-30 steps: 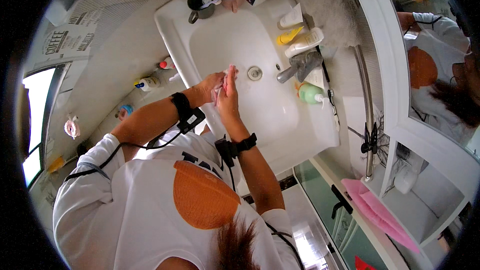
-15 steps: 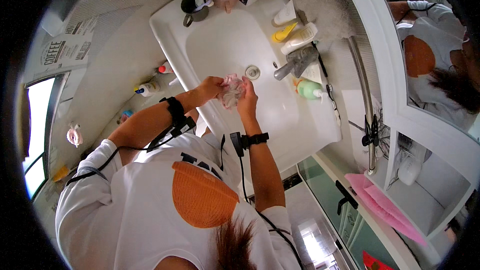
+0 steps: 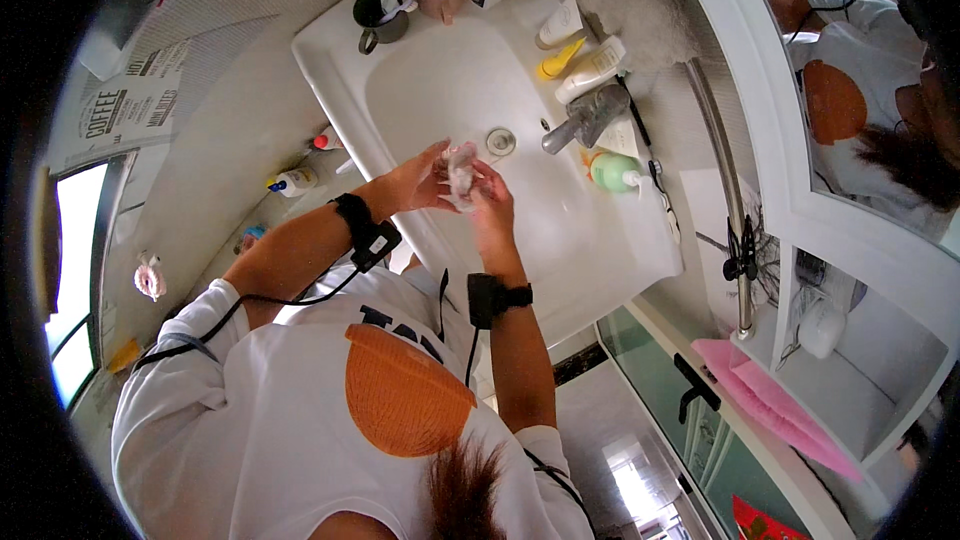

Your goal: The recorder cleans and washes a reusable sanitary pad in a sink and then takes it into another room.

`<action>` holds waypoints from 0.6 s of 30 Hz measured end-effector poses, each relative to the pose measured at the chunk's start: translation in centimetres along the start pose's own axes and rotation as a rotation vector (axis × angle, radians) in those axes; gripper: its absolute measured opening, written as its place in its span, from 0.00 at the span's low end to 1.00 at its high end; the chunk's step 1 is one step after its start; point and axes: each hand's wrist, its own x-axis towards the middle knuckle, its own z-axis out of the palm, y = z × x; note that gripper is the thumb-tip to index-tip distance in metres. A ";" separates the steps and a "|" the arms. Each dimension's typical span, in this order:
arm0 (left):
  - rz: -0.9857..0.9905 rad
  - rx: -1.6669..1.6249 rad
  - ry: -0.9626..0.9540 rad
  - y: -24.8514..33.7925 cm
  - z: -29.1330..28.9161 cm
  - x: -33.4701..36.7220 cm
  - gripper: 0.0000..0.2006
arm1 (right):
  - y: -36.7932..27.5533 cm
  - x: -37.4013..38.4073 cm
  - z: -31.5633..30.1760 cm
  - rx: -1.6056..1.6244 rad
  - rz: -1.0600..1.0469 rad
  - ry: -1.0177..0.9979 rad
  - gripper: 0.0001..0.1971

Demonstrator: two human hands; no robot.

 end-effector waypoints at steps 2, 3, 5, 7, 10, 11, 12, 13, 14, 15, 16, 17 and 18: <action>0.018 -0.090 -0.165 -0.3 1.2 0.6 0.14 | 0.1 0.0 1.1 0.059 0.048 -0.032 0.13; 0.057 -0.082 -0.082 -0.3 1.7 0.9 0.13 | -0.2 0.0 1.2 0.060 0.047 -0.029 0.13; 0.139 -0.073 0.089 0.0 2.2 1.2 0.10 | -1.2 -0.1 1.9 0.052 -0.049 0.067 0.13; 0.149 -0.135 0.060 0.3 2.2 0.9 0.10 | -2.2 -0.1 1.6 0.031 -0.078 0.077 0.14; 0.208 -0.146 0.104 0.8 2.4 0.2 0.13 | -2.9 0.0 0.9 0.084 -0.159 0.000 0.19; 0.132 -0.049 0.005 1.2 2.9 -0.4 0.15 | -2.9 0.1 0.5 0.085 -0.161 0.004 0.19; 0.057 0.047 -0.094 1.4 3.3 -0.7 0.17 | -2.9 0.1 0.2 0.090 -0.164 0.003 0.20; 0.060 0.043 -0.091 1.0 2.9 -0.5 0.17 | -3.0 0.1 0.4 0.091 -0.163 -0.006 0.21; 0.147 0.206 -0.076 0.5 2.5 -0.1 0.19 | -3.0 0.1 0.6 0.090 -0.159 -0.010 0.21; 0.234 0.369 -0.060 0.1 2.1 0.2 0.20 | -3.1 0.2 0.9 0.065 -0.193 0.016 0.20; 0.232 0.369 -0.059 0.1 2.6 -0.1 0.20 | -3.0 0.3 0.9 0.043 -0.231 0.048 0.19; 0.269 0.349 -0.024 0.1 3.2 -0.2 0.21 | -3.0 0.4 0.8 0.044 -0.230 0.049 0.19; 0.306 0.329 0.011 0.2 3.7 -0.4 0.21 | -2.9 0.6 0.6 -0.212 -0.295 0.171 0.17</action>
